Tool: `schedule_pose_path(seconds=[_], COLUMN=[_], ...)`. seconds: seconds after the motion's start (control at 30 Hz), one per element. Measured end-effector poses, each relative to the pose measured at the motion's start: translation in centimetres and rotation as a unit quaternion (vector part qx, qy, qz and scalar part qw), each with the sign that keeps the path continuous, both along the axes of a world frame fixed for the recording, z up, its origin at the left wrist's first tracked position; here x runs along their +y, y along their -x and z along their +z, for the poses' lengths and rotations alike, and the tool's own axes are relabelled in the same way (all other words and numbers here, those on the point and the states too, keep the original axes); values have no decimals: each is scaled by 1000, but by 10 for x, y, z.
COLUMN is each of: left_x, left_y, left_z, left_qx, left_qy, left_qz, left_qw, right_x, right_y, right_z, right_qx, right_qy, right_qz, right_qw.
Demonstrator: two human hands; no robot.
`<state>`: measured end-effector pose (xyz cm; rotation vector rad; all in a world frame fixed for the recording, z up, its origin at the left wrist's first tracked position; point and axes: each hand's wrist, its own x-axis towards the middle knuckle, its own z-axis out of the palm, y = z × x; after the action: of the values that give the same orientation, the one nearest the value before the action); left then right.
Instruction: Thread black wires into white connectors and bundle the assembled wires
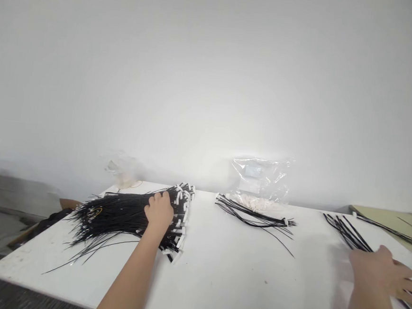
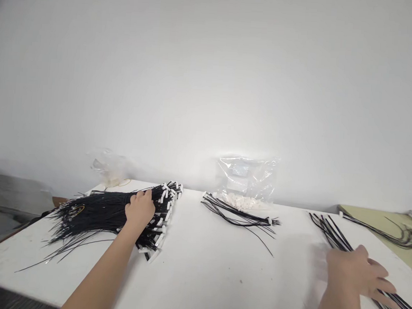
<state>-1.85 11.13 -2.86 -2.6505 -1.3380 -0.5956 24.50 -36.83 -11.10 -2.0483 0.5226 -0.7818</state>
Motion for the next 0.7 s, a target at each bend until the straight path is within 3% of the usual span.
schedule_pose_path(seconds=[0.03, 0.07, 0.17, 0.27, 0.33, 0.43, 0.47, 0.53, 0.6, 0.7], left_x=[0, -1, -2, -3, -4, -6, -7, -11, -14, -19], left_y=[0, 0, -1, -2, -2, -3, -3, -4, -6, -9], left_z=[0, 0, 1, 3, 4, 7, 8, 9, 10, 9], left_qx=[5, 11, 25, 20, 9, -7, -15, -34, -57, -100], left_qy=[1, 3, 6, -15, -33, -54, -61, -76, -93, -119], left_qz=[0, 0, 1, -2, -10, -29, -35, -44, -53, -82], left_qw=[1000, 1000, 1000, 1000, 999, 998, 997, 996, 993, 985], right_x=[8, 19, 58, 103, 133, 175, 187, 209, 225, 237], right_y=[2, 5, 18, 38, 55, 85, 95, 114, 127, 136], right_z=[2, 5, 21, 36, 41, 40, 37, 32, 27, 23], right_qx=[75, 119, 79, 25, -40, -94, -96, -102, -106, -96], right_qy=[-12, -12, 81, 173, 194, 273, 309, 357, 384, 411], right_qz=[-56, -61, 31, 178, 317, 515, 552, 591, 599, 581], right_qw=[996, 991, 993, 968, 927, 807, 768, 717, 695, 696])
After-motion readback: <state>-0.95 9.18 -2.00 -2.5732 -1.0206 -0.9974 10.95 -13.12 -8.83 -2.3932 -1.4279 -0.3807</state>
